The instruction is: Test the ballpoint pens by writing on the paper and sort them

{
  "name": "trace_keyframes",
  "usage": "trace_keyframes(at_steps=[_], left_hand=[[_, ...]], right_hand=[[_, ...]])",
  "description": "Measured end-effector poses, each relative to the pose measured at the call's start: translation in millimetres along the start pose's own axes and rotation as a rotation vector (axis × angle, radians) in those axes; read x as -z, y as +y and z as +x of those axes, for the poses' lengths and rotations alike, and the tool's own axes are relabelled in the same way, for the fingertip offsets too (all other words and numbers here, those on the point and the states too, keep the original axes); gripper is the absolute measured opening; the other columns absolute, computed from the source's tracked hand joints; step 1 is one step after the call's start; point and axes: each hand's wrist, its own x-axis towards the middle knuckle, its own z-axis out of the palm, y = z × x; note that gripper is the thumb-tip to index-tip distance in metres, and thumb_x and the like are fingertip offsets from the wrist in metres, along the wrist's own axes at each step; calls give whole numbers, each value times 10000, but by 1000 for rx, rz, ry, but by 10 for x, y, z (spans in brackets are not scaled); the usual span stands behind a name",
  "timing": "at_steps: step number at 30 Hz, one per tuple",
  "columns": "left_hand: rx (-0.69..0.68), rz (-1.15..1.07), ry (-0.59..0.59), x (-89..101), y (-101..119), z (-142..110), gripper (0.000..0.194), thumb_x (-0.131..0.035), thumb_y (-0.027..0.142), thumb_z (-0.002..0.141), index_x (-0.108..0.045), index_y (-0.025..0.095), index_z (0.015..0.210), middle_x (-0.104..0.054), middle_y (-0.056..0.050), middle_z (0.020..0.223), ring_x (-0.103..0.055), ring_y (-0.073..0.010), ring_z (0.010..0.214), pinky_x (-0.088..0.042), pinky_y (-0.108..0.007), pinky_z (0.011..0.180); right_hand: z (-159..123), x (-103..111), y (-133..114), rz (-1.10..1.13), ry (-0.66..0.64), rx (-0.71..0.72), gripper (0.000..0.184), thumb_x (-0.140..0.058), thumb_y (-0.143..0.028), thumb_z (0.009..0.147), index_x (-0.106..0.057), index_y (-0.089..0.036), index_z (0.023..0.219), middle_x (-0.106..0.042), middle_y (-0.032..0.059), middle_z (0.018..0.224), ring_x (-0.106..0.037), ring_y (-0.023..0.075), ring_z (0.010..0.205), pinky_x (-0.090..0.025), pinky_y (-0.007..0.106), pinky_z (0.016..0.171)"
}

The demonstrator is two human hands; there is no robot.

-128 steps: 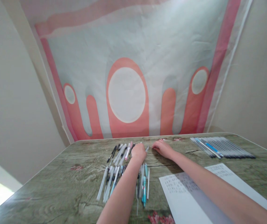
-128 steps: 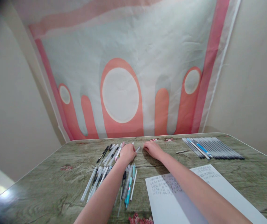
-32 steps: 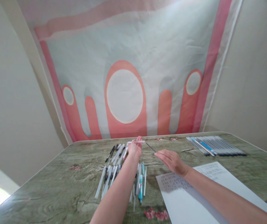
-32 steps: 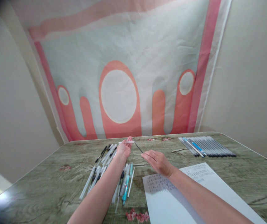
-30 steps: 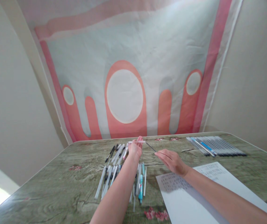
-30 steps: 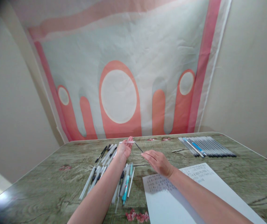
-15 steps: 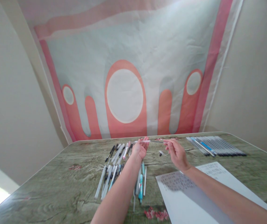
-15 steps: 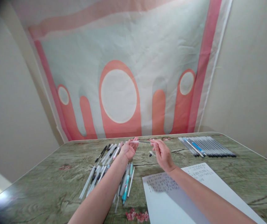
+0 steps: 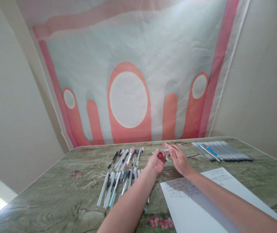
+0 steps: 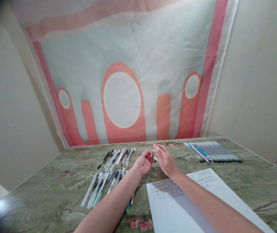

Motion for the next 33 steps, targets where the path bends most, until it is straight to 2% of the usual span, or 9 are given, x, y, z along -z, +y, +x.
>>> trace_keyframes(at_steps=[4,8,10,14,17,19,22,28,33], left_hand=[[-68,-55,42,39,48,40,307,-345,199,901,-504,104,656,-548,-32,589,-550,-65,503,-492,-158,511],[-103,-81,73,78,69,65,308,-327,195,904,-496,110,661,-545,-35,591,-556,-75,518,-494,-165,506],[-109,-82,82,87,59,70,301,-333,193,901,-498,108,664,-540,-37,583,-551,-79,507,-493,-167,494],[-128,-79,93,87,41,66,291,-345,193,898,-498,105,667,-535,-37,574,-546,-78,490,-496,-167,487],[-155,-68,94,81,34,55,284,-356,198,896,-496,102,668,-546,-47,584,-548,-80,487,-497,-169,478],[-180,-59,94,78,28,48,276,-361,197,894,-495,103,672,-556,-53,591,-548,-82,485,-499,-172,475],[-217,-44,92,79,15,47,261,-364,183,892,-493,107,679,-565,-54,598,-552,-82,492,-507,-178,492],[-235,-6,80,90,-28,67,242,-369,151,885,-506,96,694,-573,-67,604,-574,-94,528,-516,-191,529],[-228,27,67,105,-62,80,241,-369,152,883,-511,89,698,-573,-77,605,-584,-109,542,-513,-206,529]], right_hand=[[-4,-8,152,-105,-48,19,333,-324,-279,911,-520,-200,1168,-578,84,1079,-530,186,986,-433,367,856],[-44,-36,313,-285,-292,223,222,-439,-242,869,-625,-212,986,-639,55,911,-527,188,918,-429,359,793],[-62,-49,335,-356,-359,309,195,-477,-228,851,-636,-221,962,-648,48,872,-515,192,922,-411,356,780],[-75,-62,286,-452,-406,387,155,-510,-222,836,-660,-228,874,-639,48,778,-508,189,889,-377,345,771],[-81,-74,245,-485,-428,374,168,-491,-223,845,-655,-215,877,-619,52,762,-508,188,849,-381,339,757],[-87,-87,233,-464,-394,326,195,-465,-206,854,-635,-200,950,-608,63,820,-506,192,851,-396,336,751],[-86,-97,232,-344,-246,209,234,-431,-206,866,-603,-189,1024,-590,75,889,-513,191,858,-422,332,755],[-52,-71,278,-29,53,-17,224,-439,-304,862,-606,-204,974,-617,69,945,-562,194,889,-454,350,803],[-47,-60,287,59,99,-98,274,-443,-362,850,-630,-213,982,-647,70,985,-587,203,918,-456,370,829]])
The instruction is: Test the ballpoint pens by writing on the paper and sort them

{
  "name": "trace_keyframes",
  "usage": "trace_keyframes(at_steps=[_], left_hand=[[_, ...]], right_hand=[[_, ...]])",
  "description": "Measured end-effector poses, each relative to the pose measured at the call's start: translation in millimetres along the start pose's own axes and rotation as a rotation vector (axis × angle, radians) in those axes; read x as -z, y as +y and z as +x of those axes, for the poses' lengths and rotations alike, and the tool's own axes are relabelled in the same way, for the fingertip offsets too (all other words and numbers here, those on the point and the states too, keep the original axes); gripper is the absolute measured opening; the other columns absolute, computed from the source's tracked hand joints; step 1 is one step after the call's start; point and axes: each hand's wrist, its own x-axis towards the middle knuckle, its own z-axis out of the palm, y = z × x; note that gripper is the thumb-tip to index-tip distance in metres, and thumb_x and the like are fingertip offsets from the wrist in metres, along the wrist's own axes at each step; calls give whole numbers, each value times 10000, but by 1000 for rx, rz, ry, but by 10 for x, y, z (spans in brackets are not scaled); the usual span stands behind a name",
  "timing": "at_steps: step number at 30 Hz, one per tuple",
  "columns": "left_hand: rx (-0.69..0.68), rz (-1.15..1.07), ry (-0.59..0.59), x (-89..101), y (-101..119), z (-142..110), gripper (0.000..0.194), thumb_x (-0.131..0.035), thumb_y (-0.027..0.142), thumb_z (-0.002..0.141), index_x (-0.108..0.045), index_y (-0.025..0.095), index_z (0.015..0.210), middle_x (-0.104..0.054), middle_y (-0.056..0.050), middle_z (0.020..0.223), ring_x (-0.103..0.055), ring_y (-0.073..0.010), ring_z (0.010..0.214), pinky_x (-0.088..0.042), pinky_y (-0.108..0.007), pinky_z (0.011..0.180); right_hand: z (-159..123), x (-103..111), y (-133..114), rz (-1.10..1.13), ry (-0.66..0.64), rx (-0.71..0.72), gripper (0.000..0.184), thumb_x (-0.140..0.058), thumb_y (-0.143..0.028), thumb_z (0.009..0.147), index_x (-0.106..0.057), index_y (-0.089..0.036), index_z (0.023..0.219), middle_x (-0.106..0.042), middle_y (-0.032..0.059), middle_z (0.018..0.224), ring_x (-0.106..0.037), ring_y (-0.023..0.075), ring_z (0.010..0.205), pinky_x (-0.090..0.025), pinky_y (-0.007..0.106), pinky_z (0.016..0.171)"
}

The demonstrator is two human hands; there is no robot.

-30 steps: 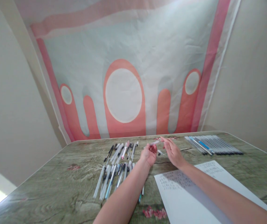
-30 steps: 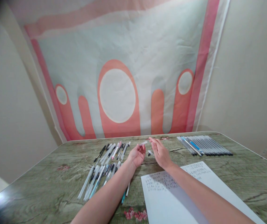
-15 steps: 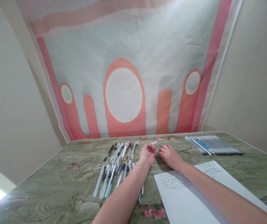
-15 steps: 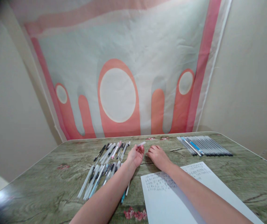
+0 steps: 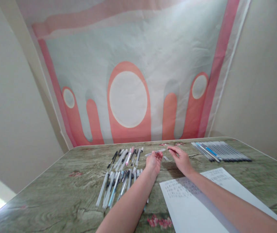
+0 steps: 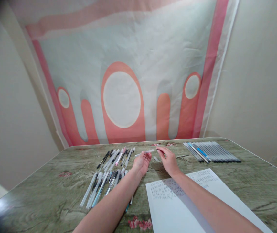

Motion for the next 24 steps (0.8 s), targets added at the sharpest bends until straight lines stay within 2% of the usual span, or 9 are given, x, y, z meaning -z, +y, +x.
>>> trace_keyframes(at_steps=[15,24], left_hand=[[-45,78,-23,-2,-36,4,170,-403,143,867,-490,104,726,-575,-67,605,-580,-108,535,-505,-220,553],[-58,102,-46,4,-57,11,158,-409,138,862,-483,113,726,-582,-64,614,-582,-105,542,-508,-228,567]], right_hand=[[-6,-1,-29,-24,-37,42,251,-449,-329,854,-638,-225,981,-647,58,981,-582,190,931,-443,355,855],[-14,-4,-47,-10,-51,16,252,-454,-344,848,-636,-216,966,-641,65,966,-587,192,892,-465,340,797]])
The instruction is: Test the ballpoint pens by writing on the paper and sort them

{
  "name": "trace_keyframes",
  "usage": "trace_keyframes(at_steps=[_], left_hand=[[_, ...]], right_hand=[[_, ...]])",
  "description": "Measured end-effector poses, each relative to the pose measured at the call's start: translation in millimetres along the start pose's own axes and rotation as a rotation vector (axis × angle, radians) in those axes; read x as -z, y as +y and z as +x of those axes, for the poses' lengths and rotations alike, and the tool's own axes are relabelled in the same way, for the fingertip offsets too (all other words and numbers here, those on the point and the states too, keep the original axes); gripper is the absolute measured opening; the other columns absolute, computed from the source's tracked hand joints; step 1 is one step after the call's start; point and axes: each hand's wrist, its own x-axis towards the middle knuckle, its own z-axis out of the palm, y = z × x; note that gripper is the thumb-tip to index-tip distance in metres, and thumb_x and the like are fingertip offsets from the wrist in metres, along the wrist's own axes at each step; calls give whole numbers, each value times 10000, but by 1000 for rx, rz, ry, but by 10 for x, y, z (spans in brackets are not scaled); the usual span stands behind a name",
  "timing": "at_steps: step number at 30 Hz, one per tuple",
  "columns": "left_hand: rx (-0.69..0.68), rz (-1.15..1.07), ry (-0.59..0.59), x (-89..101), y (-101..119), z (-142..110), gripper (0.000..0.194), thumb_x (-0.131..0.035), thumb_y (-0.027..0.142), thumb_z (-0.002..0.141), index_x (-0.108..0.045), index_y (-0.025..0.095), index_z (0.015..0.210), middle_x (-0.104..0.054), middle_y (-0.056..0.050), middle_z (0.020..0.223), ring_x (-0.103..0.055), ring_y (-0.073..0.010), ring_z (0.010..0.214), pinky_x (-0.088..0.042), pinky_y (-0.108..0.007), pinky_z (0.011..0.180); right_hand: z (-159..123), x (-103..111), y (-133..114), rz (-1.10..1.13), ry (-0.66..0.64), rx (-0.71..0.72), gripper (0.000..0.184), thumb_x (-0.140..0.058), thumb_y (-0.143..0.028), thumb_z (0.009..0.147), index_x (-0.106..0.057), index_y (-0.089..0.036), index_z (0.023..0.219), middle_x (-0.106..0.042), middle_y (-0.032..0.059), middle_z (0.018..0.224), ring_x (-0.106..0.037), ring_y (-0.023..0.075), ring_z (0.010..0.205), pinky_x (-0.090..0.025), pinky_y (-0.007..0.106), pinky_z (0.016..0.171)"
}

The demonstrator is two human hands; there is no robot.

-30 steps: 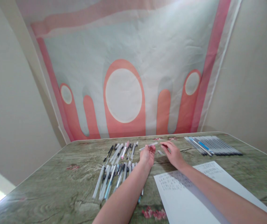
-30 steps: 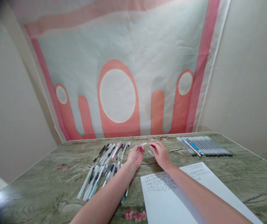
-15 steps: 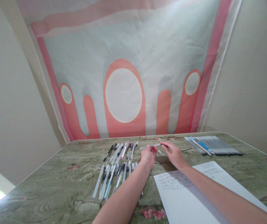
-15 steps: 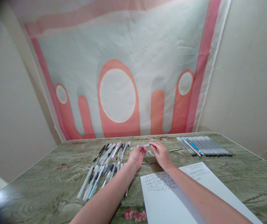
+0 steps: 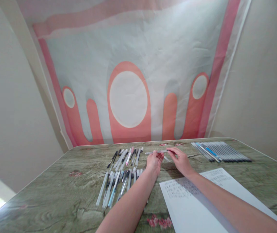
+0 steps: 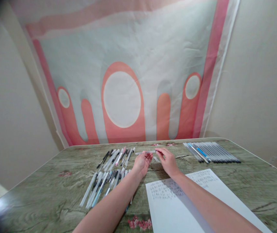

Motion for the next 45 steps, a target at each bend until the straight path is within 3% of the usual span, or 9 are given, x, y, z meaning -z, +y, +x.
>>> trace_keyframes(at_steps=[10,23,29,45], left_hand=[[-23,40,-18,3,-11,1,147,-418,158,866,-466,128,730,-579,-49,611,-587,-103,550,-503,-234,591],[-116,176,-42,0,4,-11,152,-416,199,868,-456,148,731,-558,-12,589,-554,-94,532,-452,-211,571],[-164,193,-40,-28,19,-16,145,-437,228,864,-456,155,740,-565,-10,627,-557,-95,560,-452,-218,599],[-179,150,-43,-42,7,-55,142,-460,221,854,-468,148,732,-576,-30,662,-562,-99,576,-466,-243,649]], right_hand=[[-5,18,1,-7,-46,-69,303,-421,-404,853,-631,-197,923,-646,71,903,-590,194,817,-469,309,686],[-20,42,-67,-240,-118,-81,437,-326,-453,880,-498,-199,569,-542,7,547,-506,143,552,-357,247,555],[-19,22,-86,-42,-125,-192,416,-283,-437,897,-554,-192,699,-628,21,646,-573,156,613,-399,253,591],[11,38,-78,-69,-122,-86,366,-324,-409,888,-568,-189,728,-605,32,684,-552,175,670,-411,273,629]])
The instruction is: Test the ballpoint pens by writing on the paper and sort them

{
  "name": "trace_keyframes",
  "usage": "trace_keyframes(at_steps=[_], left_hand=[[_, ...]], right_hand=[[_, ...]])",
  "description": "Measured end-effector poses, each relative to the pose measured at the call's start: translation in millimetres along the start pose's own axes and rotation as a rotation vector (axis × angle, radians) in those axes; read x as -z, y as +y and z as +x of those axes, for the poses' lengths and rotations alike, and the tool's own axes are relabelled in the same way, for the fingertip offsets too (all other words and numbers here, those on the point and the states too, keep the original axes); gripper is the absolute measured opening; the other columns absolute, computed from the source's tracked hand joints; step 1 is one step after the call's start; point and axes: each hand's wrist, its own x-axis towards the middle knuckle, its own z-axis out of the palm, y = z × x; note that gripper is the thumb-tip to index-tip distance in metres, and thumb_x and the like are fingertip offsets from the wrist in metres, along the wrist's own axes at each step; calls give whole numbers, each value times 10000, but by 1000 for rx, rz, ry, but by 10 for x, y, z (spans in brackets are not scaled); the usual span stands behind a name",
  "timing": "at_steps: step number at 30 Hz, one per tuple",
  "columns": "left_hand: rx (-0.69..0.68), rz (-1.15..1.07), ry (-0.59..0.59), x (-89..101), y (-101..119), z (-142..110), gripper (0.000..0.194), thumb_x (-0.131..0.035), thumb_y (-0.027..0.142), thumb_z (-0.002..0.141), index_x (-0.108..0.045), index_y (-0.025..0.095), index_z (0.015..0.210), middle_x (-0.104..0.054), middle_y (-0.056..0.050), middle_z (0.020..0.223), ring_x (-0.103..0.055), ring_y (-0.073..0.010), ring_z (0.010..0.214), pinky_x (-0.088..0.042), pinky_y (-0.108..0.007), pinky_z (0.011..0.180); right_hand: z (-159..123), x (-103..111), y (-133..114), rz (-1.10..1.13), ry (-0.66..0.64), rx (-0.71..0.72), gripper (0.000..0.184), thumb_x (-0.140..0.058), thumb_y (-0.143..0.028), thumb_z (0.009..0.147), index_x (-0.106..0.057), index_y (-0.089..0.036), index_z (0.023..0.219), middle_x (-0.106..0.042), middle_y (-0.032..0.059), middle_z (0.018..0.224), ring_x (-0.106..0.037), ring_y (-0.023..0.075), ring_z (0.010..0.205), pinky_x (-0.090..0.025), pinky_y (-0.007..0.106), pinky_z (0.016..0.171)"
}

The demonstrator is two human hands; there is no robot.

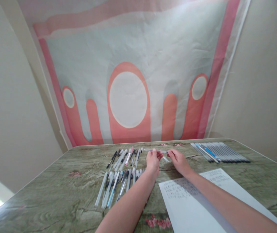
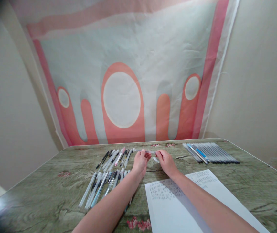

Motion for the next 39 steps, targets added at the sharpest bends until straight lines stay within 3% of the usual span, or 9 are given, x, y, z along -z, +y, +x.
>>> trace_keyframes(at_steps=[10,19,24,29,34,39], left_hand=[[10,0,31,5,9,40,149,-482,231,844,-445,159,718,-557,-14,624,-559,-100,558,-468,-242,637],[-34,87,21,41,6,48,140,-452,233,856,-441,160,737,-557,-7,608,-557,-97,551,-465,-232,603],[-70,104,22,48,3,46,150,-485,253,836,-450,164,721,-561,-6,607,-561,-108,567,-469,-247,619],[-100,148,-27,43,-15,29,167,-507,285,820,-465,168,708,-571,-14,624,-560,-119,579,-467,-253,617],[-80,131,-63,32,-36,17,156,-504,288,821,-474,158,740,-580,-19,657,-557,-107,585,-463,-250,633],[-30,66,-57,16,-31,7,162,-497,294,828,-468,154,751,-583,-20,667,-562,-101,597,-461,-252,656]], right_hand=[[-7,-42,91,5,40,71,275,-394,-377,871,-592,-193,921,-628,69,890,-577,201,839,-450,343,767],[-11,-20,61,-62,53,182,249,-402,-361,873,-593,-210,927,-619,67,896,-560,208,880,-443,361,801],[-10,-23,77,-122,40,174,275,-372,-381,882,-587,-211,902,-616,70,862,-553,213,850,-436,355,766],[-30,-6,26,-156,5,104,362,-305,-400,898,-541,-205,703,-579,44,693,-539,187,709,-404,303,678],[-44,-8,-10,45,-65,-109,469,-253,-444,901,-480,-196,574,-500,-5,513,-487,140,517,-367,262,560],[-26,-37,8,236,-30,-209,411,-295,-484,875,-509,-188,685,-553,0,584,-511,144,546,-391,259,557]])
